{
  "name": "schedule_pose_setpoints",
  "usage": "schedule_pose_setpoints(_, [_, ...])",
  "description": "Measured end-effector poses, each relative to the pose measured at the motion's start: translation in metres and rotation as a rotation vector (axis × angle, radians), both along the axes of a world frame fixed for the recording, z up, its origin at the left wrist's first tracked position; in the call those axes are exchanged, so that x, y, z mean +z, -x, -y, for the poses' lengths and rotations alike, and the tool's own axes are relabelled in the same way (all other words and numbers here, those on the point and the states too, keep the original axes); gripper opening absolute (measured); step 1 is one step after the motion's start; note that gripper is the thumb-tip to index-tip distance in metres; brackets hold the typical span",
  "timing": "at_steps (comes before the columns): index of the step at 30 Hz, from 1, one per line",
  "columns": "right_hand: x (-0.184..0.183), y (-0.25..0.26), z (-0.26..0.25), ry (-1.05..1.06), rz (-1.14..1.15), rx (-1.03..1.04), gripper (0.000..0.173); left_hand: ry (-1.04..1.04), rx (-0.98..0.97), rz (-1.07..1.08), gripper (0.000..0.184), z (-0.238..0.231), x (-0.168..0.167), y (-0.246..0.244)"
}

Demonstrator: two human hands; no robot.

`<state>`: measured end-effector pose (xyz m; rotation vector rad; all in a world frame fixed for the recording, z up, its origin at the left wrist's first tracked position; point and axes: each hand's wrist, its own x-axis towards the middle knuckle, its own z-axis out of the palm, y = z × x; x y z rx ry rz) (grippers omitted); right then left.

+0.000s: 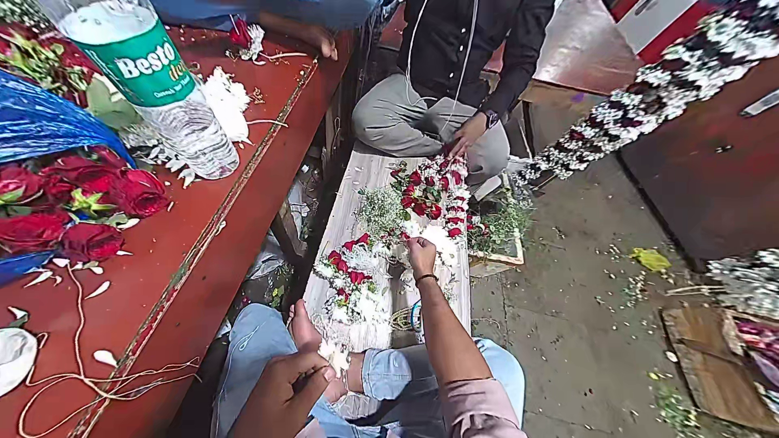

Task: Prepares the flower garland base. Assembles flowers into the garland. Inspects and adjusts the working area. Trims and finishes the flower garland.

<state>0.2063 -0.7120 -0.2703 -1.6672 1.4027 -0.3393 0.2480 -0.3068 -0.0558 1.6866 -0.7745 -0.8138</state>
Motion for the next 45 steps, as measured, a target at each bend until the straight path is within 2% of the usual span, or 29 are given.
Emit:
schedule_pose_setpoints(4, [0.006, 0.010, 0.000, -0.143, 0.263, -0.085, 0.025, -0.006, -0.047, -0.009, 0.028, 0.008, -0.007, -0.004])
schedule_pose_setpoints(8, [0.057, 0.010, 0.003, -0.215, 0.371, 0.045, 0.022, -0.007, -0.033, 0.039, 0.028, 0.011, -0.003, -0.005])
schedule_pose_setpoints(10, [0.094, 0.011, 0.003, -0.230, 0.330, 0.173, 0.018, -0.047, 0.009, 0.190, 0.028, 0.012, 0.002, -0.005])
schedule_pose_setpoints(13, [0.143, 0.002, 0.013, -0.292, 0.268, 0.373, 0.013, -0.170, 0.060, 0.546, 0.033, 0.015, 0.015, -0.010])
schedule_pose_setpoints(17, [0.199, -0.007, 0.017, -0.224, 0.325, 0.509, 0.014, -0.263, 0.034, 0.728, 0.036, 0.028, 0.052, -0.028])
schedule_pose_setpoints(21, [0.264, 0.011, -0.020, -0.103, 0.468, 0.581, 0.010, -0.296, -0.012, 0.750, 0.033, 0.045, 0.080, -0.052])
schedule_pose_setpoints(26, [0.310, 0.022, -0.065, -0.103, 0.634, 0.687, 0.012, -0.293, -0.032, 0.577, 0.027, 0.060, 0.092, -0.078])
schedule_pose_setpoints(35, [0.331, 0.026, -0.130, -0.156, 0.699, 0.827, 0.014, -0.228, -0.075, 0.376, 0.023, 0.081, 0.078, -0.092])
schedule_pose_setpoints(45, [0.324, 0.012, -0.165, -0.208, 0.616, 0.930, 0.008, -0.184, -0.203, 0.288, 0.026, 0.079, 0.075, -0.084])
